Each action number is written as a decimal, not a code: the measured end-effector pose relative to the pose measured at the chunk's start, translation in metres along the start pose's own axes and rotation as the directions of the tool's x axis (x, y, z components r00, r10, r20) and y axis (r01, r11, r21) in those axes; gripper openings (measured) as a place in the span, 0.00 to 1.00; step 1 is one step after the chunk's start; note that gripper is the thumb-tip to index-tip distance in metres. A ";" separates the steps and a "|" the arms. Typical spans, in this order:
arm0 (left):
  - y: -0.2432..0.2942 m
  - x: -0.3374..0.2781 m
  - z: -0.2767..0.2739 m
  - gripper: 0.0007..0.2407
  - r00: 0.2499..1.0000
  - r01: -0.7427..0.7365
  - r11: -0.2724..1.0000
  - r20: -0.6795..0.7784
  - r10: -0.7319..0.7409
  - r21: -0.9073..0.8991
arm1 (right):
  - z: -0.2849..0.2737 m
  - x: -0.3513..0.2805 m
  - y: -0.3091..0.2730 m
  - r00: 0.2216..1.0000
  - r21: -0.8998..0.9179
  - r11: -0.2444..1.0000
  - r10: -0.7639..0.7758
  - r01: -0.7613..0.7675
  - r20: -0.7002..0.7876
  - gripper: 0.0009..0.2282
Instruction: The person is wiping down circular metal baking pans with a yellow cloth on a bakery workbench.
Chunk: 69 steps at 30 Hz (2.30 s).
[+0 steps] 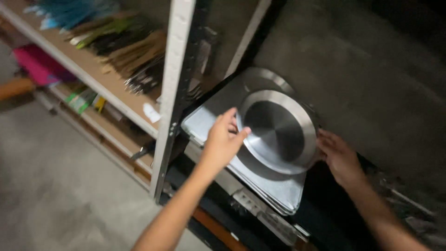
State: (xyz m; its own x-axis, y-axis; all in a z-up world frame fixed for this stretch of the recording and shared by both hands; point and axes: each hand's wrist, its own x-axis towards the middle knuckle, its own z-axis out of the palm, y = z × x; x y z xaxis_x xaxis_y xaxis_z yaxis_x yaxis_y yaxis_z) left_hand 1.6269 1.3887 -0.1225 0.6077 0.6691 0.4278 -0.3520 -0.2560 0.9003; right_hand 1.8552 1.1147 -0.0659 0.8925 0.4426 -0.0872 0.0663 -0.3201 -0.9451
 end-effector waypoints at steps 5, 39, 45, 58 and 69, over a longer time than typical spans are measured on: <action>0.009 0.064 -0.021 0.31 0.961 -0.092 0.988 0.272 0.055 0.123 | 0.017 0.048 -0.011 0.999 -0.022 0.999 -0.025 0.026 0.041 0.21; -0.043 0.198 0.030 0.40 0.751 -0.214 0.646 0.546 -0.372 0.733 | 0.061 0.172 0.011 0.975 -0.349 0.921 -0.209 0.173 -0.070 0.17; -0.068 0.201 0.052 0.39 0.780 -0.291 0.487 0.500 -0.378 0.823 | 0.051 0.195 0.038 0.919 -0.781 0.572 -0.394 0.250 0.006 0.21; 0.055 0.126 -0.022 0.29 0.808 -0.572 0.442 0.567 0.160 0.691 | 0.124 0.032 -0.054 0.816 -0.582 0.602 -0.540 0.546 0.206 0.18; 0.231 0.017 -0.122 0.10 0.970 -0.120 0.840 0.242 -0.014 0.529 | 0.233 -0.115 -0.164 0.722 0.160 0.865 -0.489 0.476 0.489 0.10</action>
State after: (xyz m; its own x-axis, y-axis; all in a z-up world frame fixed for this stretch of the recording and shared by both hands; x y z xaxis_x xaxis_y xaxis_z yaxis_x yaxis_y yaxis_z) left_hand 1.4691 1.4260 0.0827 0.7666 0.4842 0.4216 0.0086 -0.6643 0.7474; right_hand 1.6379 1.3119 0.0259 0.3939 0.8860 0.2446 0.4112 0.0681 -0.9090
